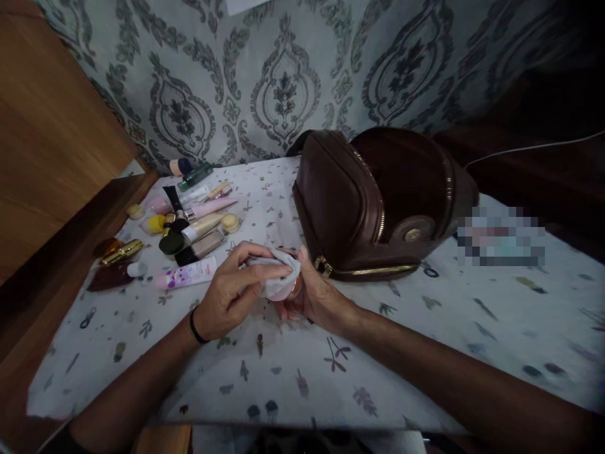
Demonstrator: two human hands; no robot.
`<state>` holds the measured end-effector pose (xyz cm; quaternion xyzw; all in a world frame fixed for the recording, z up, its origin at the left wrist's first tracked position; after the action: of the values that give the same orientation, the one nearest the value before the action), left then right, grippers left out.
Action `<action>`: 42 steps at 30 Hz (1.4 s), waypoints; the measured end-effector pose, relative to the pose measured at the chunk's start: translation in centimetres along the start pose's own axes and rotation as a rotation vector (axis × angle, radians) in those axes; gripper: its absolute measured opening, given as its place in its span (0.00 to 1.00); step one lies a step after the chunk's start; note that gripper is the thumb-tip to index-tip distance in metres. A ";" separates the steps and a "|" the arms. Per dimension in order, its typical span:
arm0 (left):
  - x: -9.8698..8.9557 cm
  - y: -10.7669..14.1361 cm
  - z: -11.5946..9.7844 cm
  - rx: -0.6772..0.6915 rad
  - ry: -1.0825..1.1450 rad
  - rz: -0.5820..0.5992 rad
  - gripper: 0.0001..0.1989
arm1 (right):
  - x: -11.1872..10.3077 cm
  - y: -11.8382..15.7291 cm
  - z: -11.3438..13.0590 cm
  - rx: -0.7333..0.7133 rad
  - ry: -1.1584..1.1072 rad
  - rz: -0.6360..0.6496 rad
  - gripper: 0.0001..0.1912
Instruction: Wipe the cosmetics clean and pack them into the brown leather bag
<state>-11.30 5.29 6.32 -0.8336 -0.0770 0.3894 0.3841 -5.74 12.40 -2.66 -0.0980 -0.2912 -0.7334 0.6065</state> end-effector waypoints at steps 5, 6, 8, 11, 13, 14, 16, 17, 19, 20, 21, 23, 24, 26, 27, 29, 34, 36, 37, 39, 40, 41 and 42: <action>0.3 -0.2 -0.3 0.029 0.040 0.064 0.16 | -0.3 -0.3 -0.4 0.098 -0.118 -0.004 0.36; 0.3 -0.2 -0.3 0.033 0.048 0.078 0.16 | -0.5 -0.3 -0.5 0.124 -0.143 -0.015 0.37; 0.3 -0.4 -0.4 0.041 0.060 0.101 0.16 | -0.8 -0.4 -0.8 0.181 -0.200 -0.043 0.39; 0.1 -0.5 -0.3 0.050 0.049 0.126 0.15 | -1.0 -0.5 -1.1 0.241 -0.259 -0.062 0.40; -0.1 -0.5 -0.2 0.052 0.006 0.140 0.16 | -0.9 -0.4 -0.9 0.242 -0.249 -0.047 0.42; -0.2 -0.5 0.0 0.048 -0.019 0.143 0.17 | -0.9 -0.4 -0.8 0.237 -0.238 -0.039 0.43; -0.5 -0.4 0.3 0.034 -0.068 0.136 0.17 | -0.8 -0.4 -0.6 0.231 -0.215 -0.023 0.44; -0.6 -0.3 0.5 0.025 -0.091 0.129 0.17 | -0.8 -0.3 -0.6 0.233 -0.206 -0.019 0.44; -0.8 -0.1 0.9 0.007 -0.134 0.112 0.17 | -0.8 -0.3 -0.6 0.241 -0.200 -0.014 0.44; -0.8 0.0 1.1 -0.002 -0.152 0.101 0.16 | -0.8 -0.3 -0.6 0.246 -0.202 -0.012 0.43; -0.9 0.1 1.3 -0.014 -0.167 0.087 0.16 | -0.8 -0.3 -0.6 0.250 -0.203 -0.011 0.42; -1.0 0.4 1.7 -0.042 -0.183 0.056 0.16 | -0.8 -0.3 -0.6 0.256 -0.204 -0.007 0.42; -1.1 0.5 1.9 -0.061 -0.185 0.041 0.16 | -0.7 -0.3 -0.6 0.256 -0.203 -0.006 0.42; -1.2 0.7 2.4 -0.105 -0.181 0.018 0.16 | -0.7 -0.2 -0.6 0.253 -0.210 -0.003 0.40; -1.2 0.7 2.6 -0.129 -0.179 0.011 0.16 | -0.7 -0.2 -0.5 0.247 -0.216 0.001 0.40; -1.3 0.8 3.0 -0.164 -0.175 -0.006 0.15 | -0.6 -0.2 -0.4 0.231 -0.224 0.014 0.38; -1.6 0.8 3.3 -0.197 -0.151 -0.066 0.13 | -0.5 -0.2 -0.5 0.206 -0.184 0.027 0.36; -1.7 0.8 3.4 -0.201 -0.146 -0.079 0.13 | -0.5 -0.2 -0.5 0.189 -0.172 0.040 0.35; -1.7 0.8 3.4 -0.201 -0.148 -0.082 0.13 | -0.5 -0.3 -0.5 0.179 -0.168 0.047 0.35; -1.7 0.8 3.4 -0.202 -0.155 -0.085 0.13 | -0.4 -0.3 -0.5 0.161 -0.155 0.061 0.34; -1.7 0.9 3.4 -0.203 -0.158 -0.085 0.14 | -0.3 -0.3 -0.4 0.150 -0.142 0.068 0.33; -1.7 0.9 3.4 -0.203 -0.158 -0.084 0.14 | -0.2 -0.3 -0.3 0.137 -0.123 0.078 0.32; -1.6 0.9 3.4 -0.201 -0.156 -0.082 0.15 | -0.1 -0.2 -0.2 0.121 -0.100 0.087 0.32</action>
<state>-15.01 5.95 5.28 -0.8311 -0.1795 0.4275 0.3071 -5.90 12.38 -2.97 -0.1104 -0.3604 -0.6815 0.6273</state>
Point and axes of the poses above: each hand's wrist, its own y-axis away from the middle knuckle, its own x-axis out of the palm, z = x × y, the point moved 8 cm from there along -y, towards the middle knuckle, and after that the axes turned 13 degrees about x, right-handed, at the moved point
